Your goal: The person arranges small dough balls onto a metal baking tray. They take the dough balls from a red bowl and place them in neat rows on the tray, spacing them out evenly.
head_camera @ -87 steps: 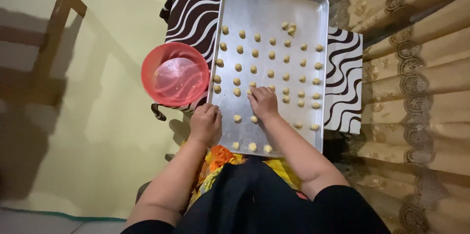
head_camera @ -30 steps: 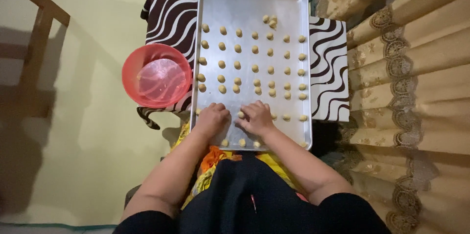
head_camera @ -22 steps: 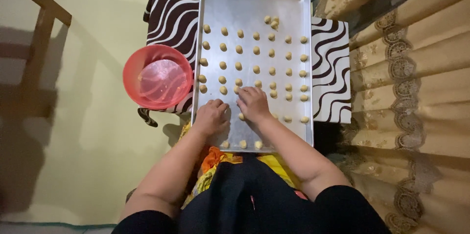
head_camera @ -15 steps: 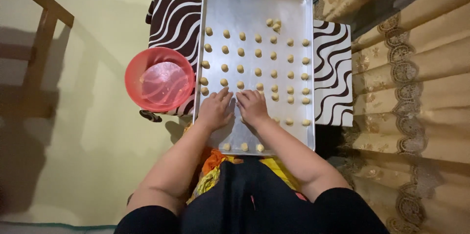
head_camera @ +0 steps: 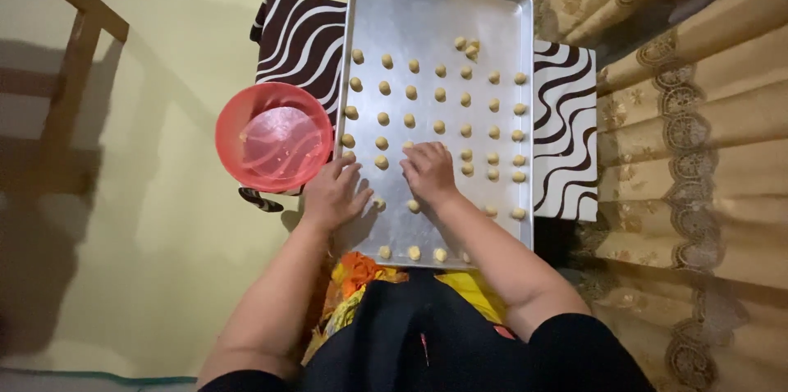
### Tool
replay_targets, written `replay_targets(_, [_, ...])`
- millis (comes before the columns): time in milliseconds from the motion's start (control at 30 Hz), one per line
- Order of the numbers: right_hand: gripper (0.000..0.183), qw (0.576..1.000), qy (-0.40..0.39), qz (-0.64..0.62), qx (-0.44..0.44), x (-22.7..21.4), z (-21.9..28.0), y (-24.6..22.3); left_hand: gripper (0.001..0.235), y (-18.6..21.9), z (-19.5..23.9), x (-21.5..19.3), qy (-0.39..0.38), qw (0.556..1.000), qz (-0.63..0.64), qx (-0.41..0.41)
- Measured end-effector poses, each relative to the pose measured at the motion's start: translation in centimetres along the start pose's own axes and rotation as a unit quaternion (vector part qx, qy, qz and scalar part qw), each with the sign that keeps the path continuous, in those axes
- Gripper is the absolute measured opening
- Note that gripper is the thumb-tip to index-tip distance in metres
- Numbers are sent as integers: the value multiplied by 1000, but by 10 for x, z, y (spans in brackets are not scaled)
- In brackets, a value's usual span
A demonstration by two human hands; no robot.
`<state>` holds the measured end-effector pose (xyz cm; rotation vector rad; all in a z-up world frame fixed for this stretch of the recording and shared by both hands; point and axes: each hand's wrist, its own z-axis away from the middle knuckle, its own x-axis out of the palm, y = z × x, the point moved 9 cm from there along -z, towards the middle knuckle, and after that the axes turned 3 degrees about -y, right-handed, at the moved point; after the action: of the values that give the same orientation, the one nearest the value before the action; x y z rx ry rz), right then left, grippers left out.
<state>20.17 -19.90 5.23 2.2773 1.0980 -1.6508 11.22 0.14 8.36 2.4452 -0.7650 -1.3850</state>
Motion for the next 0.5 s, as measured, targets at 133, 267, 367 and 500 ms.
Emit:
replay_targets(133, [17,999,-21,-10,32,2,-15,2,34,-22,21,9,-46,999,9,-23])
replay_targets(267, [20,1000,-25,-12,-1,11,-25,-8,29,-22,22,9,-62,997,48,-13])
replay_targets(367, [24,998,-65,-2,-20,21,-23,-25,39,-2,9,-3,-126,989,73,10])
replay_targets(500, [29,993,-105,44,-33,23,-22,-43,36,39,10,-1,-150,986,22,75])
